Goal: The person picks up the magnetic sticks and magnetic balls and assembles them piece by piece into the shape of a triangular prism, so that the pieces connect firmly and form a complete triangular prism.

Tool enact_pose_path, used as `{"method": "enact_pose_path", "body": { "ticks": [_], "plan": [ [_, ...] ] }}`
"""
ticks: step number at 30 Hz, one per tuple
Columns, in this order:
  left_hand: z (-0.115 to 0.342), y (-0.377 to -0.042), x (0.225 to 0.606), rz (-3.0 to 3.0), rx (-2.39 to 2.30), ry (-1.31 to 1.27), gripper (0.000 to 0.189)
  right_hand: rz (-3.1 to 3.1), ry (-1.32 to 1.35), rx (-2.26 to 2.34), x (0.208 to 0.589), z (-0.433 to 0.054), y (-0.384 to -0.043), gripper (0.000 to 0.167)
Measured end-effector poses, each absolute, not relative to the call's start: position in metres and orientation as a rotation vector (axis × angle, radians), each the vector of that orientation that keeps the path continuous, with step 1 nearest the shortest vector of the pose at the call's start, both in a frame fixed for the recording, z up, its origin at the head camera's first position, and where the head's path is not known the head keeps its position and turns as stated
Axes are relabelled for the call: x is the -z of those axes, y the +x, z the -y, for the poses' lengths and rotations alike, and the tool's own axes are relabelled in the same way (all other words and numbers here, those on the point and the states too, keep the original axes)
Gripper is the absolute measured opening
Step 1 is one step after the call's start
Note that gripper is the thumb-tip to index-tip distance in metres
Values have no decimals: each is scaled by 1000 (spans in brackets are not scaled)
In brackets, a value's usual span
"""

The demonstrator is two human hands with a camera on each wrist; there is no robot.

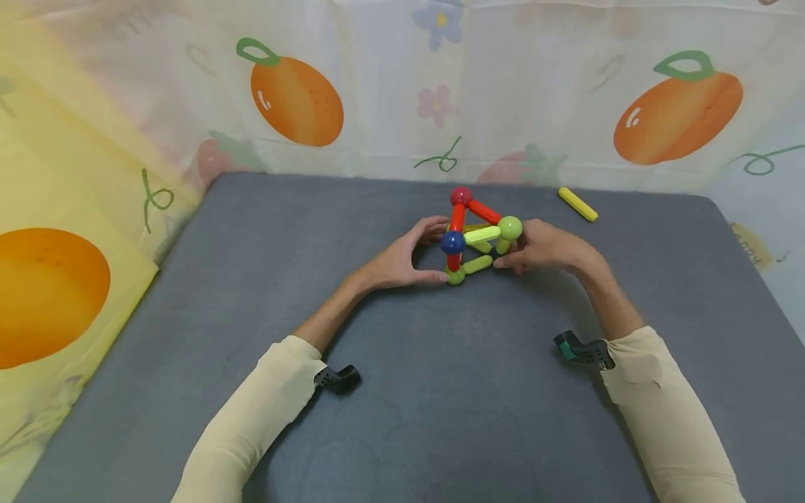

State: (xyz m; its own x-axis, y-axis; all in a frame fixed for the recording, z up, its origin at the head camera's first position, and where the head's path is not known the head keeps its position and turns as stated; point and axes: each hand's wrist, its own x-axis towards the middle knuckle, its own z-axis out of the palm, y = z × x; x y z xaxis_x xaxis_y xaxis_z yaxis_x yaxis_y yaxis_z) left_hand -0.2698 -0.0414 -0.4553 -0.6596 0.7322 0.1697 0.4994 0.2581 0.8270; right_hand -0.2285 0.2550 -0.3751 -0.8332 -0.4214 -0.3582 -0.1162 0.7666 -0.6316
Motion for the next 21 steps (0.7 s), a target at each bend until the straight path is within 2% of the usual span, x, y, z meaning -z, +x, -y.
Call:
{"method": "enact_pose_path", "body": {
  "ticks": [2,4,7,9,11,15,21],
  "plan": [
    [37,-266,454,-2339,-1275,1115,103,-2544,-403,830,376,-253,-230,36],
    [32,-263,454,-2397,-1216,1112,101,-2571,-428,819,376,-252,-230,37],
    [29,-263,455,-2451,-1194,1146,72,-2558,-464,776,375,-247,-230,27],
    [29,-262,455,-2465,-1216,1149,54,-2514,-492,806,376,-243,-229,29],
    [30,-262,455,-2472,-1245,1126,46,-2476,-518,836,377,-239,-229,36],
    [32,-260,454,-2485,-1260,1060,55,-2441,-562,867,379,-236,-228,45],
    [32,-258,452,-2520,-1202,1070,54,-2440,-568,876,383,-238,-226,42]
  ]
}}
